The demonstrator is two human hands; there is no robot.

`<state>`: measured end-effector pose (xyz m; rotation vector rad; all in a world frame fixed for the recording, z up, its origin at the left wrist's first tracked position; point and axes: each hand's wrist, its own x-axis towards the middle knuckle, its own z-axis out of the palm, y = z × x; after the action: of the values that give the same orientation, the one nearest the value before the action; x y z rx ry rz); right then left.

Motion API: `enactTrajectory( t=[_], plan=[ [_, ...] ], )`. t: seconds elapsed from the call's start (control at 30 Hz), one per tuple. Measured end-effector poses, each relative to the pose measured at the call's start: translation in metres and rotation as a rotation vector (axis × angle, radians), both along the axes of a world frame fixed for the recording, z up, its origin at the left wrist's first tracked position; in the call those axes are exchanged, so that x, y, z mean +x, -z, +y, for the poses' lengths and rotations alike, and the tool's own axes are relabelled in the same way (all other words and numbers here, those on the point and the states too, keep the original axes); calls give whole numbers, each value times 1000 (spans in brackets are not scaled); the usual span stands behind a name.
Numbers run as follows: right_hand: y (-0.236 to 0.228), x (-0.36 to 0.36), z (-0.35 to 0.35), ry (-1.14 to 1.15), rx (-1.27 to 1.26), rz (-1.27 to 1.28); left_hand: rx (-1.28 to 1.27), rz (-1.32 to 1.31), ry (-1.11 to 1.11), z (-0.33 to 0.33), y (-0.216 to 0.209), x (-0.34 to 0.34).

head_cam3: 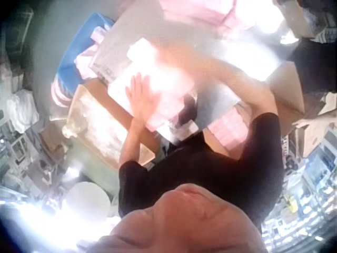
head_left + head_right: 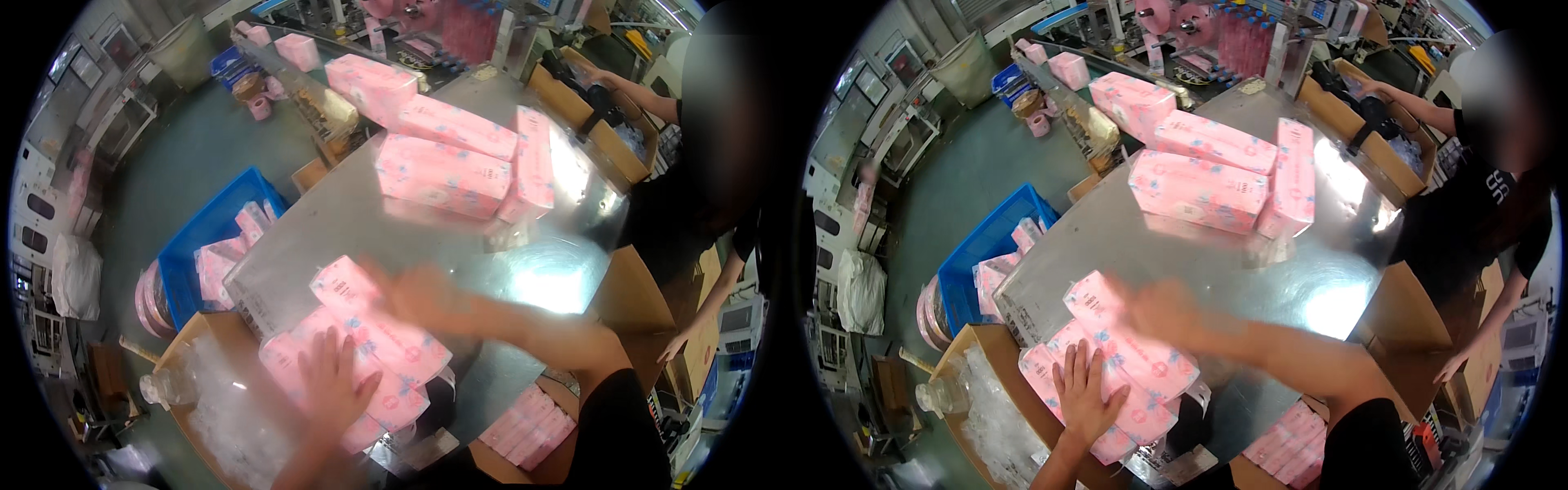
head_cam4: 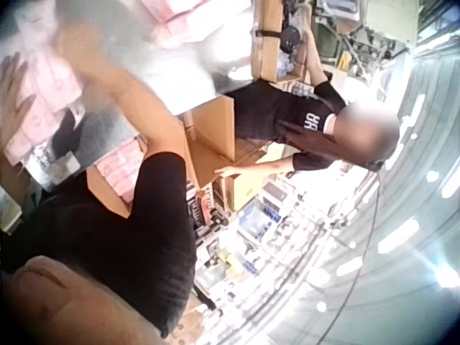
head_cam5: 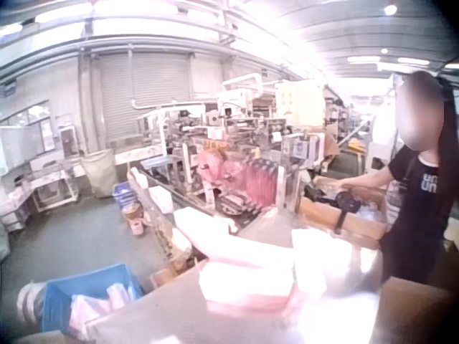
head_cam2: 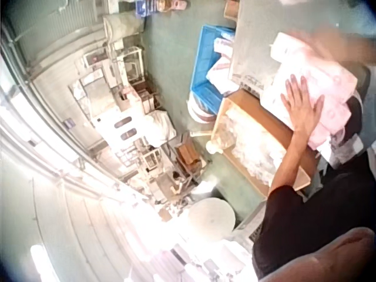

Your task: The person packs pink rectangular packages into cardboard boxes on a conveyor belt. They arrange the items inside the boxes, close the flaps, and move the sealed boxes along the line. A coworker assists by placing items into the boxes.

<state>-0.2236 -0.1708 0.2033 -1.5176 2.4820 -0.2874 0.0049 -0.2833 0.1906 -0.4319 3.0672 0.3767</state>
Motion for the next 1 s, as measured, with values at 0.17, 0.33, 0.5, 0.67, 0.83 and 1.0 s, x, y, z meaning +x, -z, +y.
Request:
enactTrajectory(
  t=[0.17, 0.33, 0.5, 0.67, 0.83, 1.0],
  plan=[
    [7, -144, -15, 395, 134, 500, 66, 223, 43, 17, -4, -35],
    [37, -103, 44, -306, -17, 501, 48, 165, 186, 11, 10, -27],
    [23, -67, 152, -947, -169, 191, 75, 244, 354, 9, 4, -26],
    [13, -37, 117, -1141, -156, 63, 94, 158, 426, 4, -2, -20],
    [-24, -183, 97, -167, -54, 520, 99, 550, -164, -9, -13, 44],
    [4, -195, 114, 201, 411, 373, 500, 333, -647, -26, 23, 99]
  ],
)
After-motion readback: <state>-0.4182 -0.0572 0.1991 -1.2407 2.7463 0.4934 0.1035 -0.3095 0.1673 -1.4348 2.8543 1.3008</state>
